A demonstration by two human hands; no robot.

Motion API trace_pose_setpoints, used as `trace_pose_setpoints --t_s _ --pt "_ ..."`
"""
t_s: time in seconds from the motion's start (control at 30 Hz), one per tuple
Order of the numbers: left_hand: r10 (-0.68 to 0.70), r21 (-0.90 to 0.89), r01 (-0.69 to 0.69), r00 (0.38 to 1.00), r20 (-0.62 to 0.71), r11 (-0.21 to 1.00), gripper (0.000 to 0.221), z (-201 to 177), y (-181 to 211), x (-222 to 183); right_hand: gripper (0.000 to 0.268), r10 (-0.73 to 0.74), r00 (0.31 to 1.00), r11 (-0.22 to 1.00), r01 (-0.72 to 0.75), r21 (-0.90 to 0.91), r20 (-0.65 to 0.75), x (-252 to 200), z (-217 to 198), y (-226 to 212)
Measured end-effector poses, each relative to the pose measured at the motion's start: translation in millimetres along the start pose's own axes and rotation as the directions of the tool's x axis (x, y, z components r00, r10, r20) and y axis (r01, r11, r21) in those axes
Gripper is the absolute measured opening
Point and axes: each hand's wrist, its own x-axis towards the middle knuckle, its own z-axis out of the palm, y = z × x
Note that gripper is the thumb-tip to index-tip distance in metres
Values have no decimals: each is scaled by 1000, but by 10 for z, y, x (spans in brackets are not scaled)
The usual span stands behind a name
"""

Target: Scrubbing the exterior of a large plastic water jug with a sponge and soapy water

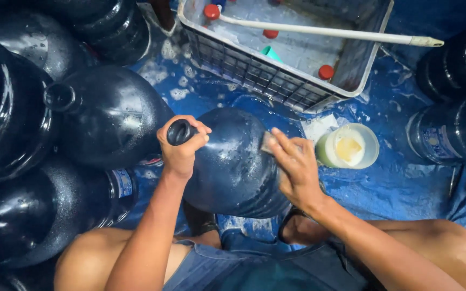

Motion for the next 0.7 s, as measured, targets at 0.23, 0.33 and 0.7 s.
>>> trace_pose_setpoints --t_s 0.23,0.33,0.7 --pt "39 -37 -33 984 175 999 25 -269 -84 27 59 -137 980 982 114 152 147 -128 -11 -252" --pt "-20 -103 39 983 180 994 28 -271 -49 -5 61 -7 1000 994 6 105 15 57 40 -79" --pt "21 -25 -17 981 193 1000 23 -51 128 -121 52 -65 984 996 75 -52 167 329 -157 -196"
